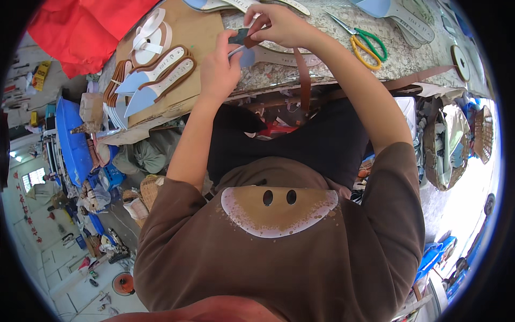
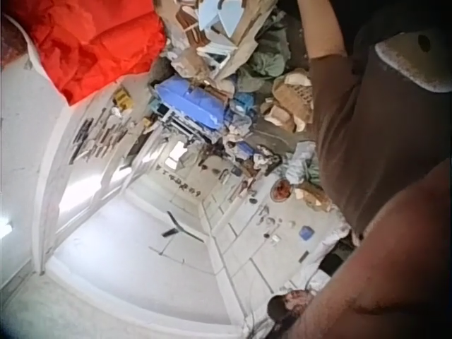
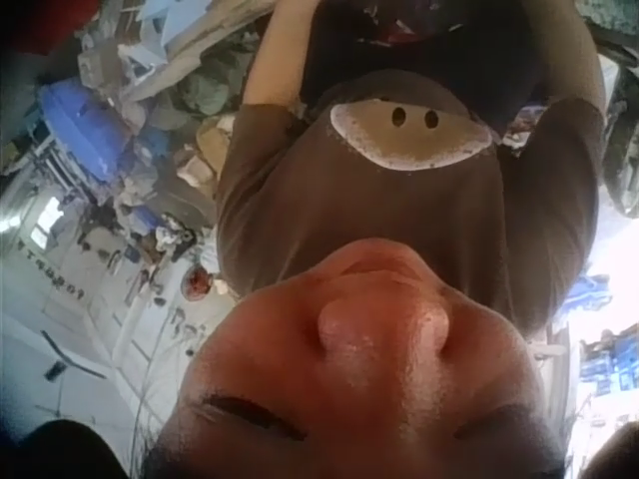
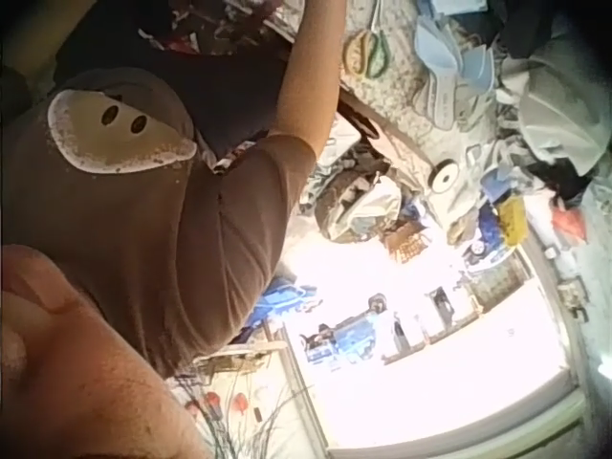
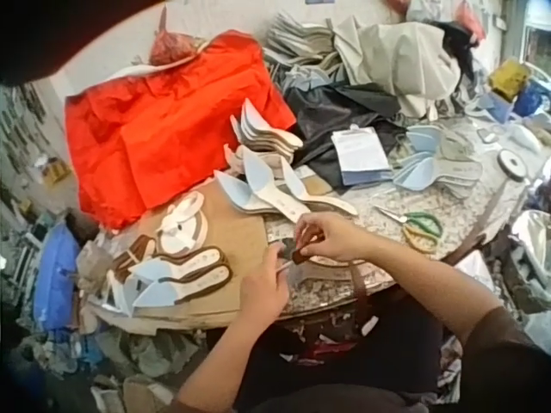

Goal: Cutting and attaching trim to shoe soles in a factory setting.

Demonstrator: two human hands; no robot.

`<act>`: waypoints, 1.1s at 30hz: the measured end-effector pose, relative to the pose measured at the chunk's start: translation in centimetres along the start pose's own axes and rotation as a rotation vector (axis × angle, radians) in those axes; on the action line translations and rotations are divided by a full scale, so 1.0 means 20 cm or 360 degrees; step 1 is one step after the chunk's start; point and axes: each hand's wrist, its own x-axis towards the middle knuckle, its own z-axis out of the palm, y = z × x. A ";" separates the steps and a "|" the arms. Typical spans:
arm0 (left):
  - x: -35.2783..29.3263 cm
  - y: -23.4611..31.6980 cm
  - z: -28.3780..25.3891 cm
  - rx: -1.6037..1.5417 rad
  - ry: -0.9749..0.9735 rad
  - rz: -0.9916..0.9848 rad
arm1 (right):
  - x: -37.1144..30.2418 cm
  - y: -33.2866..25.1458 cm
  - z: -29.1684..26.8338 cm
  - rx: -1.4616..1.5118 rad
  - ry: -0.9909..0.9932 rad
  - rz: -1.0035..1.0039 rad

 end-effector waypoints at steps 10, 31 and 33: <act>0.00 0.00 0.03 0.0082 0.0042 -0.0021 | 0.03 0.04 0.01 0.0033 -0.0234 0.0167; -0.06 -0.01 0.07 0.0254 0.0269 0.0289 | -0.03 0.24 -0.05 -0.0008 -0.0379 0.0183; -0.03 0.02 0.03 0.0277 0.0179 0.0216 | -0.04 0.18 -0.03 -0.0100 -0.0258 0.0292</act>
